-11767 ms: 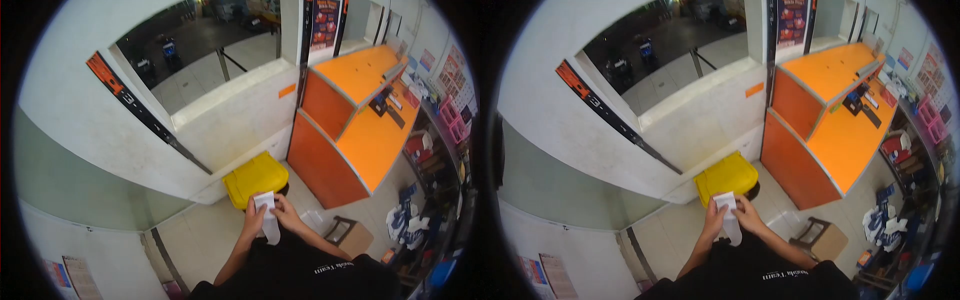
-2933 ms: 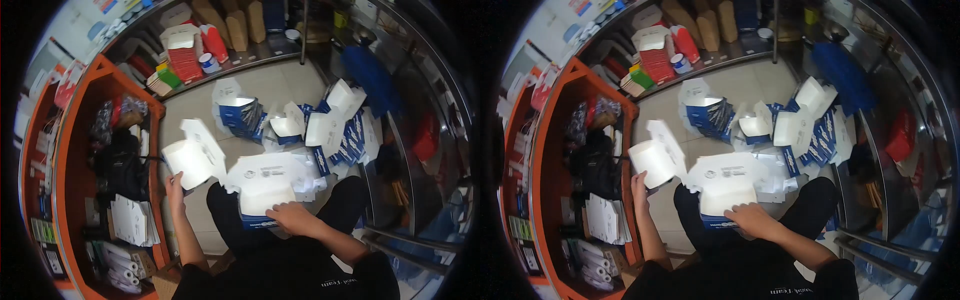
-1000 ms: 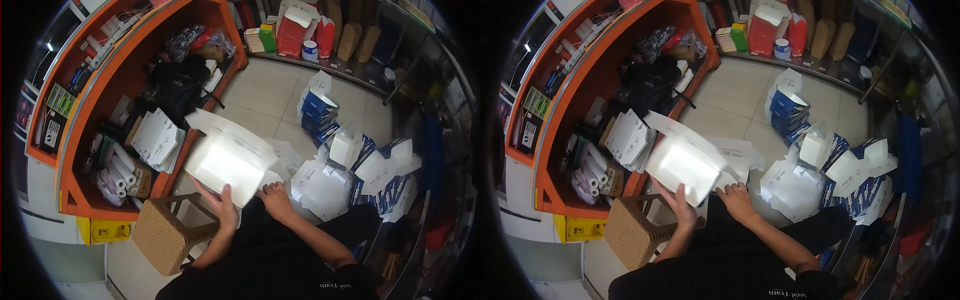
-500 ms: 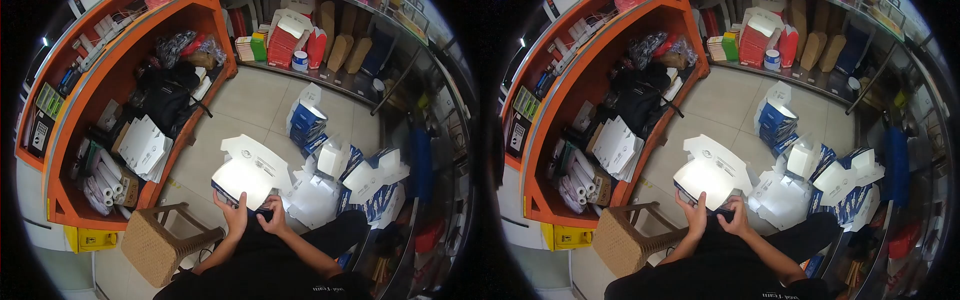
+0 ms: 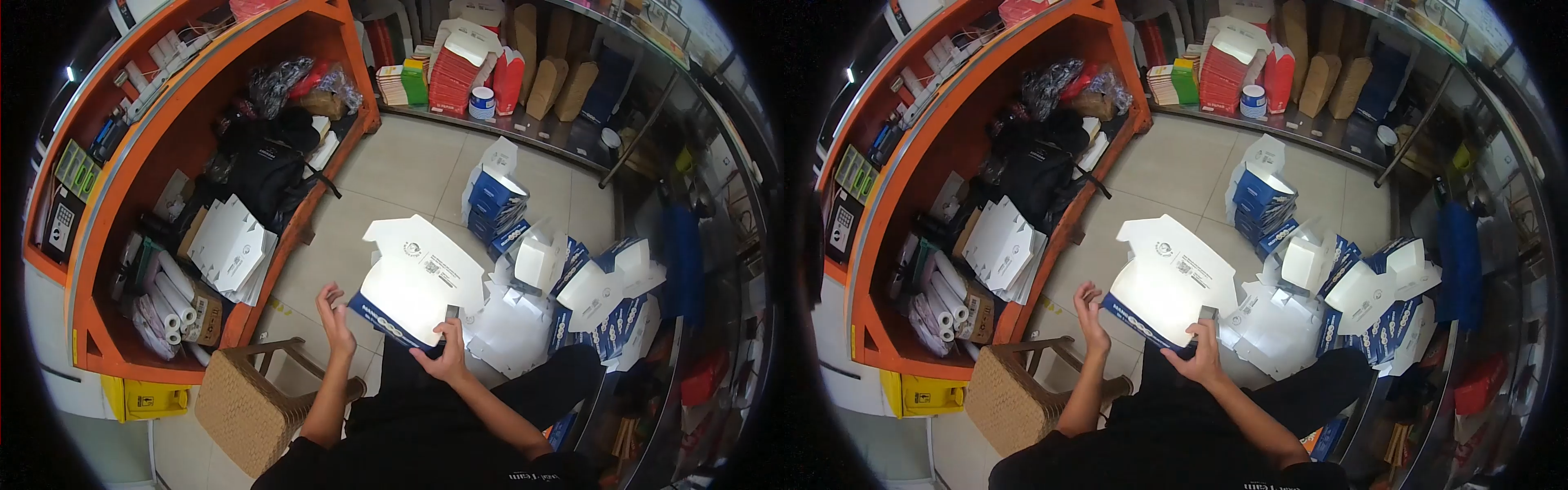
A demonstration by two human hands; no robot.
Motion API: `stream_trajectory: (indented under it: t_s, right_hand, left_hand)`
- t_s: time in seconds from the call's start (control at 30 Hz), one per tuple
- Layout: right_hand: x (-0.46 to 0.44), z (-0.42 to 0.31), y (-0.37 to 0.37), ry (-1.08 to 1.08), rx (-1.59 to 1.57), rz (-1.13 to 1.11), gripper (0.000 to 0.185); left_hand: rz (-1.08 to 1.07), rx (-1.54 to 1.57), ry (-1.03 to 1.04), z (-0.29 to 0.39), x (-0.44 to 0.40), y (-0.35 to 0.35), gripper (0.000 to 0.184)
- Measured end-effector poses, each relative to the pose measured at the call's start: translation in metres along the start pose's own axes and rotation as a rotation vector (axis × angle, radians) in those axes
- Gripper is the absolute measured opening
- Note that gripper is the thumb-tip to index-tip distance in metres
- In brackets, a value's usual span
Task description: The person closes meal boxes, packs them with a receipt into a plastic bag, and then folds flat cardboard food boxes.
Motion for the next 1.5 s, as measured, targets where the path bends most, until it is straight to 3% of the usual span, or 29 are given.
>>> stream_trajectory:
  t_s: [0.07, 0.2, 0.23, 0.33, 0.47, 0.57, 0.67, 0.7, 0.93, 1.03, 1.33, 1.5]
  right_hand:
    - [0.001, 0.003, 0.000, 0.038, -0.028, 0.021, 0.046]
    - [0.006, 0.008, -0.006, 0.019, -0.136, 0.092, 0.047]
    - [0.008, 0.010, -0.009, 0.031, -0.151, 0.100, 0.047]
    - [0.001, -0.001, -0.023, 0.039, -0.064, 0.111, 0.047]
    - [-0.020, -0.019, -0.069, 0.036, 0.222, -0.052, 0.046]
    - [-0.036, -0.020, -0.093, 0.059, 0.312, -0.127, 0.040]
    - [-0.056, -0.008, -0.111, 0.156, 0.229, -0.310, 0.039]
    - [-0.069, -0.014, -0.114, 0.064, 0.283, -0.314, 0.037]
    - [-0.116, -0.028, -0.129, 0.089, 0.245, -0.578, 0.029]
    - [-0.125, -0.027, -0.130, 0.100, 0.280, -0.588, 0.026]
    - [-0.129, -0.025, -0.123, 0.160, 0.296, -0.552, 0.023]
    - [-0.125, -0.010, -0.119, 0.126, 0.273, -0.517, 0.033]
  left_hand:
    - [-0.108, 0.185, 0.002, 0.023, -0.007, 0.007, 0.070]
    - [-0.478, -0.217, 0.273, 0.002, 0.025, 0.020, 0.075]
    - [-0.423, -0.224, 0.291, 0.006, 0.032, 0.024, 0.067]
    - [-0.491, -0.452, 0.201, 0.016, 0.031, 0.027, 0.060]
    - [-0.558, -0.312, 0.074, -0.012, 0.034, 0.031, 0.057]
    - [-0.512, -0.371, 0.236, 0.021, 0.027, 0.033, 0.056]
    - [-0.526, -0.309, 0.226, 0.022, 0.027, 0.038, 0.058]
    - [-0.530, -0.324, 0.238, 0.021, 0.028, 0.040, 0.061]
    - [-0.341, -0.249, 0.402, 0.021, 0.039, 0.047, 0.067]
    - [-0.261, -0.296, 0.489, 0.018, 0.042, 0.048, 0.074]
    - [-0.125, -0.267, 0.383, 0.032, 0.046, 0.055, 0.069]
    - [-0.070, -0.271, 0.376, 0.029, 0.049, 0.059, 0.068]
Point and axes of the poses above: each hand's wrist, its own x-axis away from the middle knuckle, its own y-axis out of the palm, z = x × y, the point moved 2 cm from there along -x, towards the middle knuckle, and after that the axes turned 7 degrees about -x, right-handed, at the moved point
